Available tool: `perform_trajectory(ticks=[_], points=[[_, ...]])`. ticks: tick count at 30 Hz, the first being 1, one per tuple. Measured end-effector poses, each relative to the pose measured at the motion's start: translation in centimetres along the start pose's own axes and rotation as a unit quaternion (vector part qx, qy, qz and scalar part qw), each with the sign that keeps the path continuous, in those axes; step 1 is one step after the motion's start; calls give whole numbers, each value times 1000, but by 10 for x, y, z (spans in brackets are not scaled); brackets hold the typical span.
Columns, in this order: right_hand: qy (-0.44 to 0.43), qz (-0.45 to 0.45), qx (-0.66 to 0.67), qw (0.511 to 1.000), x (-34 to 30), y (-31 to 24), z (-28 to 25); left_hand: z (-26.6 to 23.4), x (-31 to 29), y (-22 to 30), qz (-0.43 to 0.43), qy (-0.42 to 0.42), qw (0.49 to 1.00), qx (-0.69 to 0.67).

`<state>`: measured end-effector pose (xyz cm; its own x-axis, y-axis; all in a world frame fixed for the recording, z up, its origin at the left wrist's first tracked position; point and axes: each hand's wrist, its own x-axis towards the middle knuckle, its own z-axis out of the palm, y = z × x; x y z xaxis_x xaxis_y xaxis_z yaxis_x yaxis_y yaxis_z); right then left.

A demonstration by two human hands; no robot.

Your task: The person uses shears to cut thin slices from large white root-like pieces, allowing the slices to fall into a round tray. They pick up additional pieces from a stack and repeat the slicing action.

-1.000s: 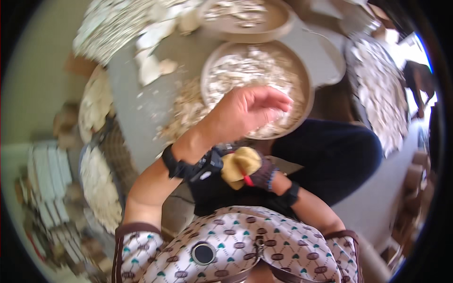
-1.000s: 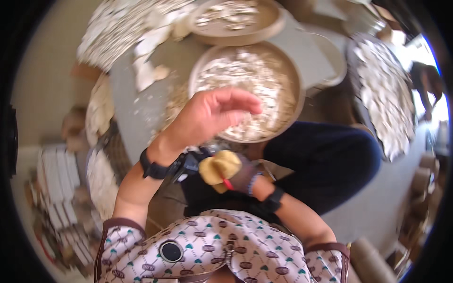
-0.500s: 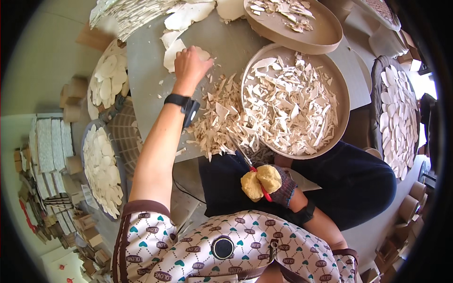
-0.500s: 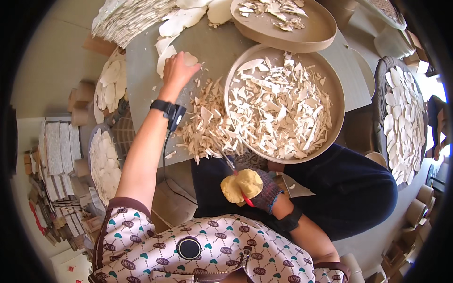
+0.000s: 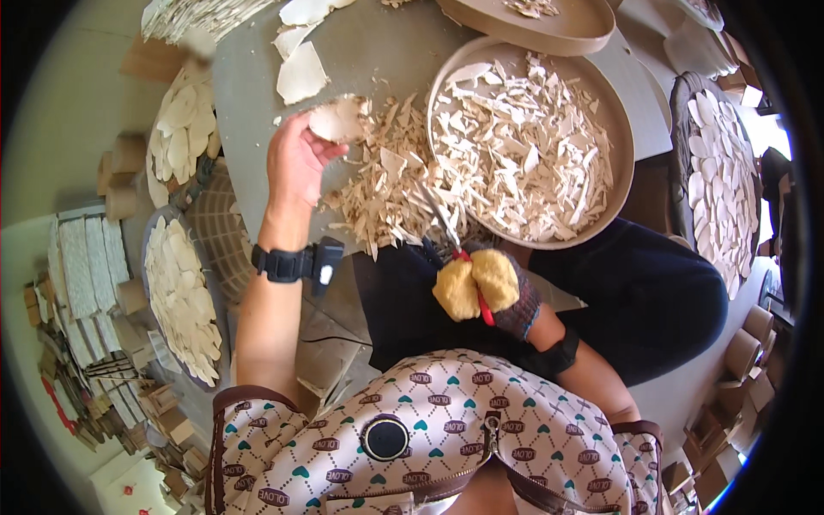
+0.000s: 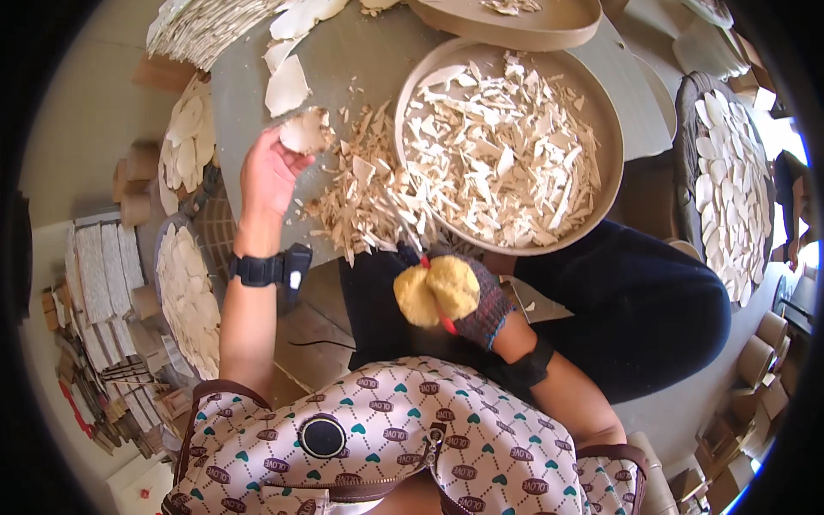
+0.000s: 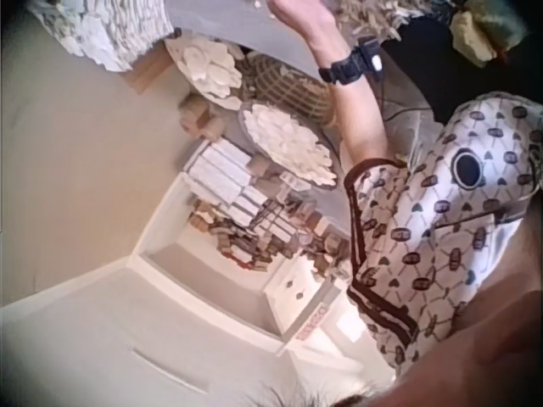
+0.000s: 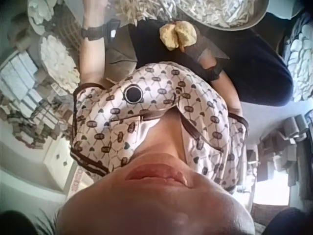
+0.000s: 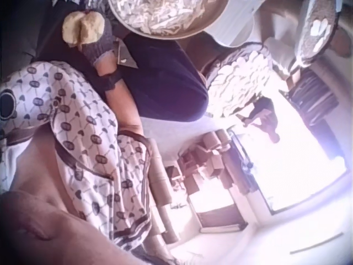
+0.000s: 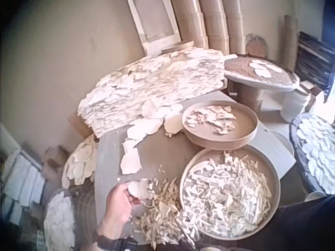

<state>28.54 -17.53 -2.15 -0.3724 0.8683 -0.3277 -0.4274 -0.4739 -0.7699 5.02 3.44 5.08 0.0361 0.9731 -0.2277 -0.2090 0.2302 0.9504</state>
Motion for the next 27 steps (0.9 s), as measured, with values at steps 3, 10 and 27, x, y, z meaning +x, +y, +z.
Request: perform_trajectory(ticks=[3, 10, 27], points=[[-98, -43, 307, 946, 9, 0, 7, 3, -34, -18, -86, -34, 989, -117], [-100, -154, 157, 970, 25, -7, 17, 51, -95, -40, -8, -12, 1000, 2], [-60, -162, -348, 921, 15, -4, 15, 51, -107, -64, 88, 58, 994, 28]])
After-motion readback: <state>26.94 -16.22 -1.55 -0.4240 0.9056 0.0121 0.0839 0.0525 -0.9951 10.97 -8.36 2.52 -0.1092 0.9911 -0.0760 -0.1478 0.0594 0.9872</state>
